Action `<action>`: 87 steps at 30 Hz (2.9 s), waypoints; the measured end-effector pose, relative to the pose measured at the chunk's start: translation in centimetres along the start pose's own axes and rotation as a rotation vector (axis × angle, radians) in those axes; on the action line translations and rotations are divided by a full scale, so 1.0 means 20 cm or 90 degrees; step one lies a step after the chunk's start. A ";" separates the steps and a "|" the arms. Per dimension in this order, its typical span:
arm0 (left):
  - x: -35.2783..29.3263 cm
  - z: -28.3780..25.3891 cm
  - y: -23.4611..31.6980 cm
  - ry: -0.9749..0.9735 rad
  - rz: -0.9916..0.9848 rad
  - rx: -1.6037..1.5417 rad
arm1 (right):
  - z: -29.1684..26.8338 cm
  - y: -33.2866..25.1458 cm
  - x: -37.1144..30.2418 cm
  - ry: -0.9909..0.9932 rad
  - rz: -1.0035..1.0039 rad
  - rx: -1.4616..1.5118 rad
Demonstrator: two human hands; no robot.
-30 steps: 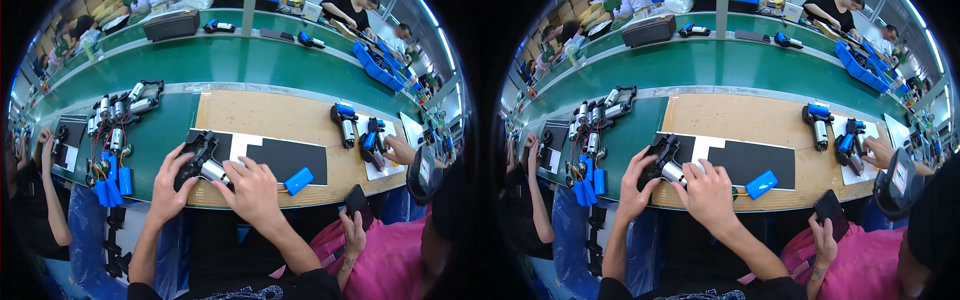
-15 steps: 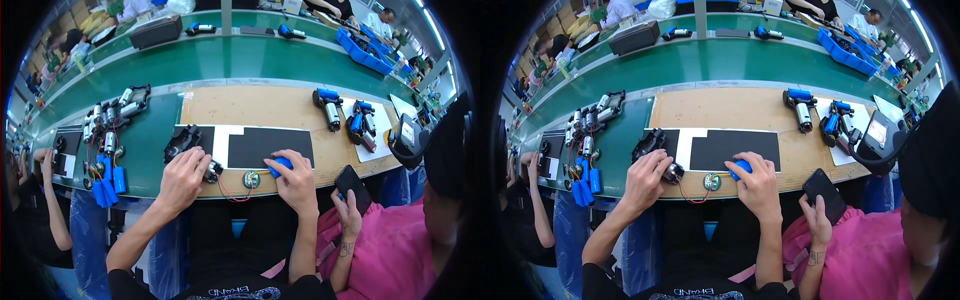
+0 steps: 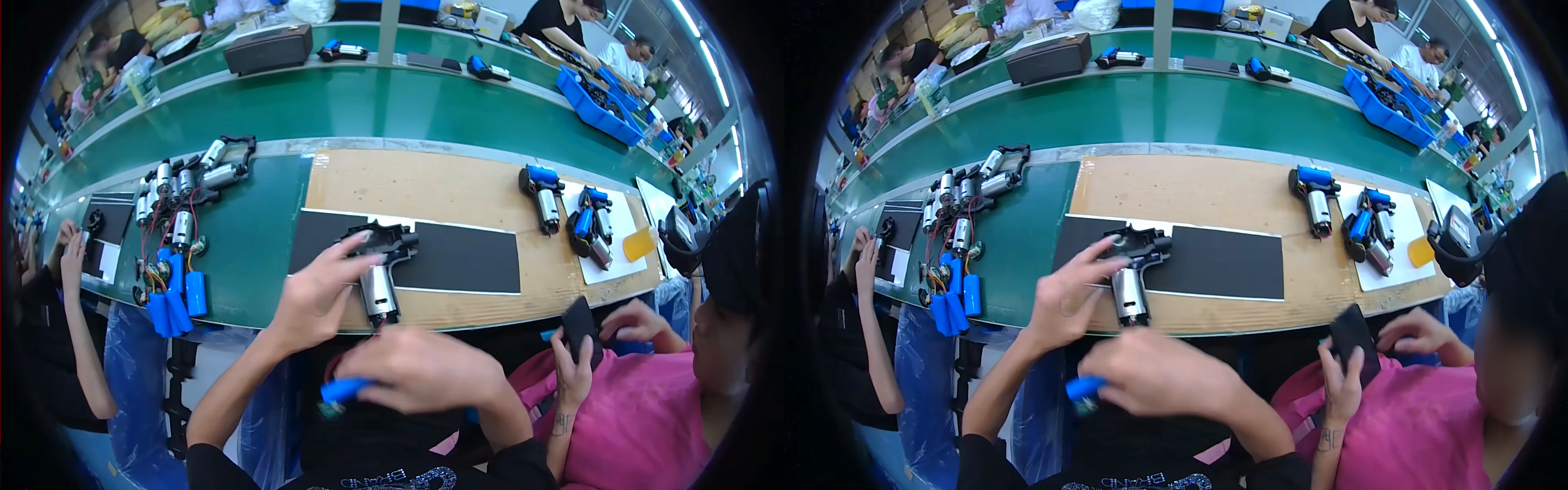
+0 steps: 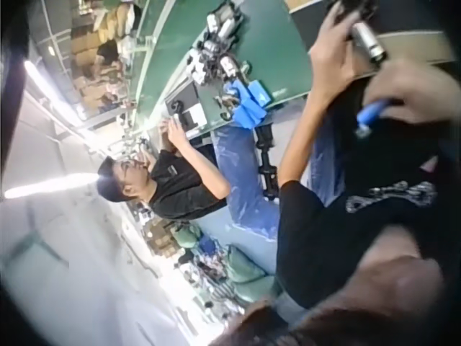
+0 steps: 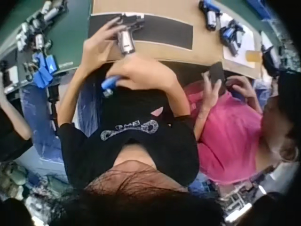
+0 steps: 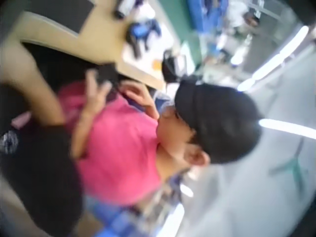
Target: Assembling small electronic components and motor units at a factory workstation.
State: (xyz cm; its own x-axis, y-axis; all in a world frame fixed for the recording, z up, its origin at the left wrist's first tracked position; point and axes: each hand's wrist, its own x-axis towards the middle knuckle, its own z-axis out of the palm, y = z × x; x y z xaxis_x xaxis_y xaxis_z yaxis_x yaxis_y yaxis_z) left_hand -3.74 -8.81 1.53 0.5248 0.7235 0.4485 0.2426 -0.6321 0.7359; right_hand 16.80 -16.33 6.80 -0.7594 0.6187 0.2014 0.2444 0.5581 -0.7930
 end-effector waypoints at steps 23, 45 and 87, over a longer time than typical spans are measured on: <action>0.19 -0.06 -0.12 0.072 -0.212 0.015 | -0.30 0.54 0.19 0.316 0.092 -0.133; -0.12 -0.23 -0.28 -0.027 -0.067 0.104 | 0.24 0.68 0.49 0.358 0.084 -0.409; 0.04 -0.05 -0.10 0.118 -0.209 -0.091 | 0.03 0.46 0.14 0.535 0.171 -0.293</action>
State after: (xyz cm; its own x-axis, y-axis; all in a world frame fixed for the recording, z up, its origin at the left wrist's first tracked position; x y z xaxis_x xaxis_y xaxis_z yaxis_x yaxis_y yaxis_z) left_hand -4.61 -6.72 1.01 0.2790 0.9265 0.2525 0.2493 -0.3238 0.9127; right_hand 16.52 -9.75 -0.31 -0.0136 0.8473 0.5309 0.6908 0.3919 -0.6076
